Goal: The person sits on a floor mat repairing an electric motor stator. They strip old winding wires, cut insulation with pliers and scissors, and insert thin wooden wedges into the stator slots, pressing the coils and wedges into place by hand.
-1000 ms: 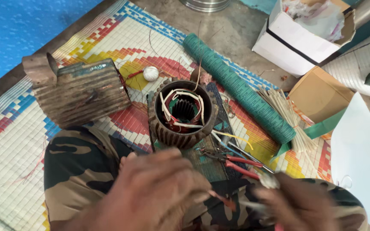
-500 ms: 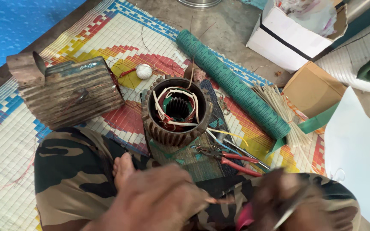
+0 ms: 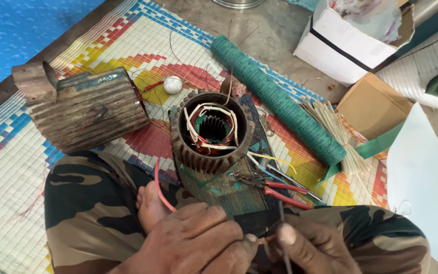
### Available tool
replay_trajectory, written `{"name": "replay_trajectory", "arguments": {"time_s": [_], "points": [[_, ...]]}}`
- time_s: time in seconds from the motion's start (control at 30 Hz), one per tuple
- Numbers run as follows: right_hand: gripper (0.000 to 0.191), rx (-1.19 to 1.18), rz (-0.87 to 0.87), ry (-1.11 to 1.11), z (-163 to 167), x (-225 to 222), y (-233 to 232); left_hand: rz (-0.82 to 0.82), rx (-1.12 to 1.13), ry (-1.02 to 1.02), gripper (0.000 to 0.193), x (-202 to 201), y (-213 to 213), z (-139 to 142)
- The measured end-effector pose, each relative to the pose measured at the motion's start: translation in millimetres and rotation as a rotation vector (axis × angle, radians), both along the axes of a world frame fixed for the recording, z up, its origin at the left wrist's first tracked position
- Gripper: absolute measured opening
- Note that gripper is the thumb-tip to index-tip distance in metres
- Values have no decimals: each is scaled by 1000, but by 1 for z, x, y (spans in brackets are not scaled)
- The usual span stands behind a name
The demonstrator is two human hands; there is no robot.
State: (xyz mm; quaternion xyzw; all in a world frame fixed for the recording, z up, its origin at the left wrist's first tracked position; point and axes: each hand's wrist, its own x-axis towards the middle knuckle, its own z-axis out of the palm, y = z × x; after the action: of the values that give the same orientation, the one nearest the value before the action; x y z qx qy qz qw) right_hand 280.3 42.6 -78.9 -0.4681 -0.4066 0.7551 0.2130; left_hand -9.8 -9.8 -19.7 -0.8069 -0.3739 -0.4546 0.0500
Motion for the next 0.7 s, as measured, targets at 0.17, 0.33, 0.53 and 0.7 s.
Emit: {"name": "replay_trajectory", "arguments": {"time_s": [0.17,0.33,0.53,0.7], "points": [[30,449,-103,-360,8,14,21,-69,-356,-320,21,-2,-1,-4],[27,1189,399,-191,-2,0,17,-257,-504,-491,20,6,3,-13],[21,1405,579,-64,61,-31,42,-294,-560,-459,13,-3,-3,-16],[26,1077,296,-397,101,-34,46,-213,-618,-480,13,-8,-1,-11]]}}
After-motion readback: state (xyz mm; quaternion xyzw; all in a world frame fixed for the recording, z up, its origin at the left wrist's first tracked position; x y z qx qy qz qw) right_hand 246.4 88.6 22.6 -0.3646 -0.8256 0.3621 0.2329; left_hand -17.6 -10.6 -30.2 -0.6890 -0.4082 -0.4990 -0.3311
